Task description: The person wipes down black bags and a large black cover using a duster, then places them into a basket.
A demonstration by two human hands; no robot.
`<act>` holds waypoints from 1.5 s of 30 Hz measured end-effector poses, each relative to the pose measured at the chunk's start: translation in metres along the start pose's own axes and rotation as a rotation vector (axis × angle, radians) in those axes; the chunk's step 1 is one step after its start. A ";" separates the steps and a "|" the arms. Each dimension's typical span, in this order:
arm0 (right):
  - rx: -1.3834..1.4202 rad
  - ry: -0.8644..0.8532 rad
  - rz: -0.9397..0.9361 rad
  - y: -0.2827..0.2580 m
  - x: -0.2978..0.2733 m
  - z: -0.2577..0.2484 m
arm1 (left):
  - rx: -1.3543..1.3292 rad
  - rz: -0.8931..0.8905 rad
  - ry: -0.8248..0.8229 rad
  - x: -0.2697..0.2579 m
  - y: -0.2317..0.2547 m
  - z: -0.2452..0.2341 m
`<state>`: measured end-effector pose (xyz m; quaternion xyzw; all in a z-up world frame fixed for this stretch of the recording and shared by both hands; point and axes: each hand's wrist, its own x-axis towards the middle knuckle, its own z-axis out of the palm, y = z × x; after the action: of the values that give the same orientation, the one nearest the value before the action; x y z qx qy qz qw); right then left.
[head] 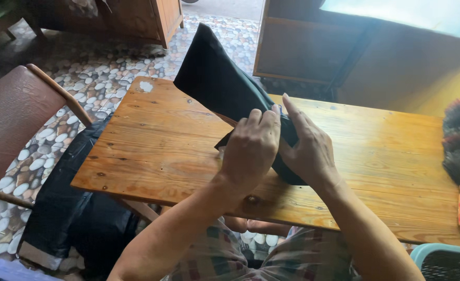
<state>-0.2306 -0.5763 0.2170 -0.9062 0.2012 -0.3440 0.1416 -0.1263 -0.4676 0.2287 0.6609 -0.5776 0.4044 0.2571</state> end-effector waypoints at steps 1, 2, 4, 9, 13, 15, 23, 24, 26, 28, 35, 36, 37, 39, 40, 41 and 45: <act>0.065 0.007 -0.011 -0.006 0.001 -0.004 | 0.009 0.019 0.005 -0.002 0.002 0.004; 0.066 0.007 -0.012 -0.003 0.002 -0.002 | 0.010 0.019 0.004 -0.002 0.003 0.004; 0.118 -0.008 0.004 0.003 0.005 0.002 | -0.019 0.069 0.021 -0.002 0.003 0.005; 0.212 0.087 -0.009 0.028 0.000 0.011 | -0.125 0.061 0.096 -0.018 -0.002 0.031; 0.438 0.131 0.053 0.049 -0.001 0.013 | -0.420 -0.268 0.287 -0.032 -0.024 0.055; 0.534 0.165 0.046 0.072 -0.004 0.023 | -0.546 -0.388 0.281 -0.039 -0.040 0.058; 0.850 0.159 -0.008 0.119 -0.010 0.058 | -1.405 -0.560 -0.121 -0.037 -0.065 0.077; 0.874 0.139 -0.010 0.127 -0.011 0.062 | -1.316 -0.590 -0.137 -0.039 -0.063 0.084; 0.896 0.114 -0.008 0.134 -0.013 0.061 | -1.230 -0.623 -0.154 -0.042 -0.059 0.091; 0.844 0.077 0.015 0.128 -0.014 0.053 | -1.133 -0.659 -0.201 -0.043 -0.057 0.090; 0.735 -0.010 0.020 0.130 -0.031 0.023 | -1.108 -0.642 -0.342 -0.033 -0.050 0.082; 0.791 -0.036 0.030 0.128 -0.034 0.020 | -1.100 -0.627 -0.336 -0.031 -0.047 0.081; 0.846 -0.060 0.038 0.126 -0.036 0.016 | -1.092 -0.608 -0.328 -0.028 -0.046 0.081; 0.817 -0.054 0.033 0.122 -0.038 0.012 | -1.083 -0.610 -0.339 -0.029 -0.044 0.082; 0.790 -0.050 0.027 0.120 -0.039 0.011 | -1.072 -0.615 -0.350 -0.029 -0.044 0.082; 0.790 -0.048 0.024 0.124 -0.040 0.012 | -1.071 -0.612 -0.348 -0.030 -0.045 0.082; 0.769 -0.065 0.021 0.132 -0.041 0.014 | -1.039 -0.647 -0.419 -0.035 -0.047 0.082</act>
<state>-0.2841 -0.6710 0.1312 -0.7952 0.0619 -0.3640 0.4810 -0.0616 -0.5054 0.1613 0.6559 -0.5078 -0.1633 0.5341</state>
